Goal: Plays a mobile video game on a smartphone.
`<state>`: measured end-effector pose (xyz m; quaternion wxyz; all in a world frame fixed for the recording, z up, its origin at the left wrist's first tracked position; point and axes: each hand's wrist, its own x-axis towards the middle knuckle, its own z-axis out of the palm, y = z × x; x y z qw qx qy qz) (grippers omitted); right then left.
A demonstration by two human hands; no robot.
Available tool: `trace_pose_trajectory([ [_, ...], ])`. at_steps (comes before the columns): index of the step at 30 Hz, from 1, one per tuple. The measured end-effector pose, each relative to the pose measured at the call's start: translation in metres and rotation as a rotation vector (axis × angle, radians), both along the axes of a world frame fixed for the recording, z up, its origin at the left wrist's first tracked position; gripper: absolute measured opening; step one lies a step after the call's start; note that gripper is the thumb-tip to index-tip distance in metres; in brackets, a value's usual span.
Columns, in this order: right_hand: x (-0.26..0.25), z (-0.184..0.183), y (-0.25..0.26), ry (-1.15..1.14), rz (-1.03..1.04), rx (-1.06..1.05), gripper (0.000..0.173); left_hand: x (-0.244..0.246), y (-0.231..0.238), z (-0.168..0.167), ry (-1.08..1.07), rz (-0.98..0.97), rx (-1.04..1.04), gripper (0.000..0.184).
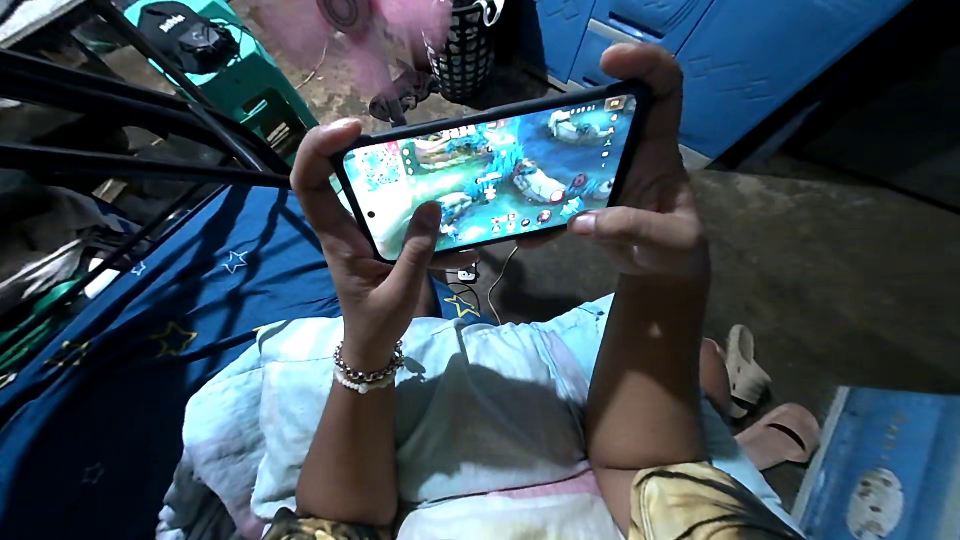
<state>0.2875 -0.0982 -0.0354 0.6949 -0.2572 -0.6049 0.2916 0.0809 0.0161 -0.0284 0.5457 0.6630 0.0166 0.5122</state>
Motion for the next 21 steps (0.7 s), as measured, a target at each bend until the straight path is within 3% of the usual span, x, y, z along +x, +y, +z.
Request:
trace_pose_trajectory([
  [21,-0.0013,0.0003,0.0011,0.02,-0.015,-0.012,0.079,-0.001,-0.0002,0.0008,0.004,-0.034,-0.041,0.064],
])
